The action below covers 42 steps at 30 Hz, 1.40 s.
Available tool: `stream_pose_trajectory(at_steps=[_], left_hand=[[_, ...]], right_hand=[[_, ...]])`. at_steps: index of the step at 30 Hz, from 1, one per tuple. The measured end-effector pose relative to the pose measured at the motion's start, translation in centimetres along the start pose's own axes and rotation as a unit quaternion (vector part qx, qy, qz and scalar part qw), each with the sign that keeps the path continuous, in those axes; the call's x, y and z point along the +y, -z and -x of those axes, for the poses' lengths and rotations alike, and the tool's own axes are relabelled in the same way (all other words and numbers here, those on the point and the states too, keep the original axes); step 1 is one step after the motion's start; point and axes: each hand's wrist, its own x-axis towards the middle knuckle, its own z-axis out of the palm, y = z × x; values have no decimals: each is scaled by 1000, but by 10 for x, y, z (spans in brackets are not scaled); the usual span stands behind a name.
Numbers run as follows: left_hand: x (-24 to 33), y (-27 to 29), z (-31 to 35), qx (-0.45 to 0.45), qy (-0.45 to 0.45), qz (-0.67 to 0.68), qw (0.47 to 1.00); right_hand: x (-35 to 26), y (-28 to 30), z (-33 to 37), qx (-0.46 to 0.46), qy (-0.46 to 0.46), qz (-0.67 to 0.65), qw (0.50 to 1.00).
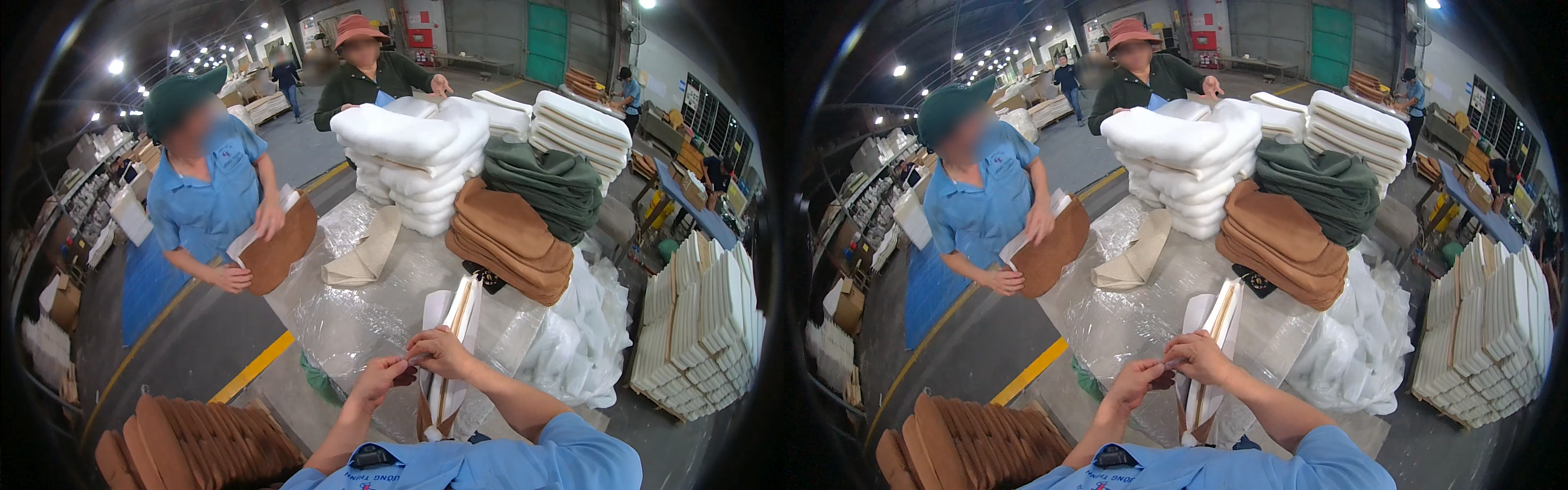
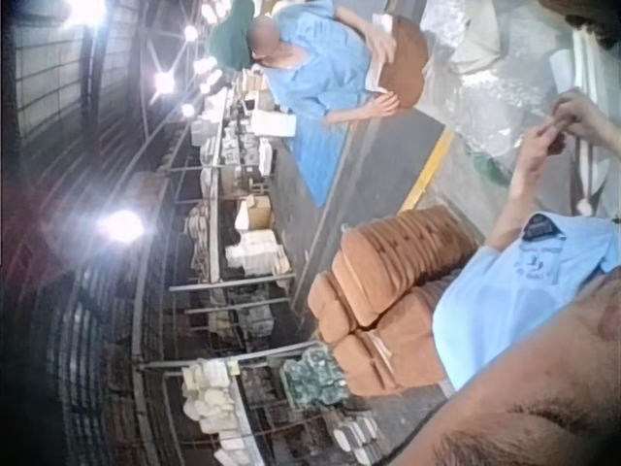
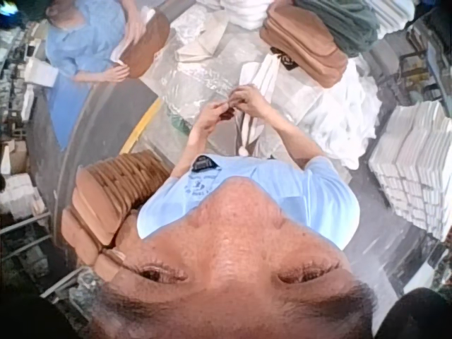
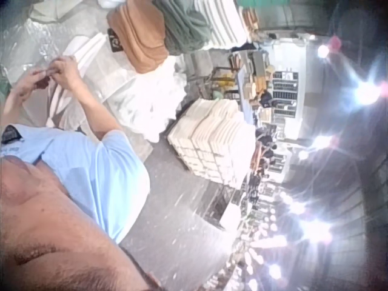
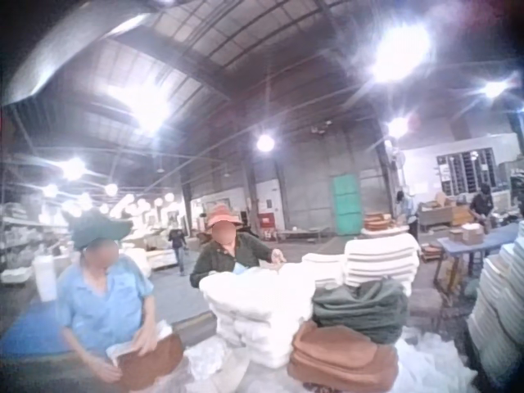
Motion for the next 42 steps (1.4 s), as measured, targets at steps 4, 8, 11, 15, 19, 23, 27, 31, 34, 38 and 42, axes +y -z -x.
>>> stream_pose_trajectory(at_steps=[4, 8, 11, 15, 19, 23, 27, 31, 34, 38, 42], left_hand=[[4, -2, 4, -43, 25, 67, 997], [1, -3, 0, -22, 29, 38, 999], [-5, -3, -4, 24, 17, 5, 1000], [-6, -1, -8, 52, 0, 52, 997], [-3, 0, -12, 31, 5, 88, 996], [0, -6, -12, -12, 5, 89, 996], [-2, 7, -3, -89, 15, 168, 982], [-12, 16, -6, -53, 3, 168, 984], [-24, 11, -14, -23, -19, 166, 986], [-33, 10, -4, 35, 11, 208, 977], [-44, 9, -5, 40, 0, 177, 983]], right_hand=[[-1, 0, 2, 7, -8, 16, 1000], [-2, -3, 3, 10, -9, 36, 999], [-6, -6, -3, 8, -4, 52, 999], [-11, -5, -4, 22, -14, 37, 999], [-7, -5, -1, 38, -8, 32, 999], [-4, -6, 2, 64, -15, 40, 997], [-3, -10, -1, 80, -15, 19, 997], [-1, -7, -12, 50, 22, -7, 998], [2, -6, -5, 27, 7, 16, 999], [-9, -10, -12, 0, 4, 88, 996], [-15, -13, -26, -62, -14, 93, 994]])
